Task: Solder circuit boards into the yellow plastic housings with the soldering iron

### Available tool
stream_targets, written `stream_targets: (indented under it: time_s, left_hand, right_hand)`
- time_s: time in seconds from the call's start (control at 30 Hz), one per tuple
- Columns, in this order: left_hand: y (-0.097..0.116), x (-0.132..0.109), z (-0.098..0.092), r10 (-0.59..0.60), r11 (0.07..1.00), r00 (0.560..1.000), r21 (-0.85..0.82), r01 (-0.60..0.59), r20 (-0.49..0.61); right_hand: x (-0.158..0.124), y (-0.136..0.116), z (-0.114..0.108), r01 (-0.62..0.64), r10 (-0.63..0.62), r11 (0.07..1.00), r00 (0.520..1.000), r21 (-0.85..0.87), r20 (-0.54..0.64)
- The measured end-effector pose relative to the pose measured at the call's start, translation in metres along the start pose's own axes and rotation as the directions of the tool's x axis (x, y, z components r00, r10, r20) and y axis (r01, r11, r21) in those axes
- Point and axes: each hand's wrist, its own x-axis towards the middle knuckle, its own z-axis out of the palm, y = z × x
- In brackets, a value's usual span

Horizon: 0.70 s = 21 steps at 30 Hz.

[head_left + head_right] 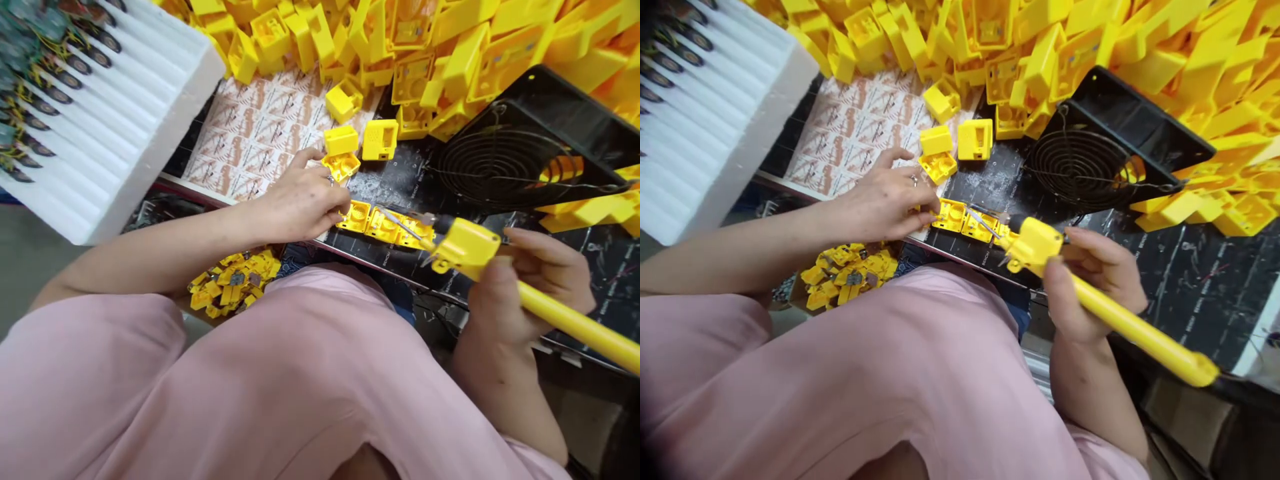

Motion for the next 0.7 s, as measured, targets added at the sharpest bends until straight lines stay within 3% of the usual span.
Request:
stream_targets:
  time_s: [0.1, 0.27, 0.37, 0.53, 0.7]
  left_hand:
    - [0.001, -0.001, 0.001, -0.009, 1.0, 1.0, 0.029, 0.008, 0.029]
    - [0.001, -0.001, 0.001, -0.012, 1.0, 1.0, 0.005, 0.012, -0.026]
    - [0.0, -0.001, 0.006, -0.018, 1.0, 0.998, -0.021, 0.017, -0.061]
    - [-0.002, -0.001, 0.01, -0.027, 0.999, 0.997, -0.028, 0.026, -0.066]
    - [-0.002, 0.001, 0.011, -0.039, 0.999, 0.998, -0.024, 0.038, -0.05]
  right_hand:
    - [0.002, -0.01, -0.005, 0.111, -0.118, 0.993, 0.961, 0.042, 0.25]
    - [0.014, -0.017, -0.001, 0.268, -0.29, 0.956, 0.817, 0.117, 0.499]
    - [0.019, -0.02, 0.006, 0.321, -0.343, 0.937, 0.772, 0.137, 0.535]
    - [0.023, -0.021, 0.01, 0.375, -0.373, 0.92, 0.756, 0.112, 0.539]
    - [0.03, -0.024, 0.014, 0.38, -0.385, 0.914, 0.706, 0.141, 0.594]
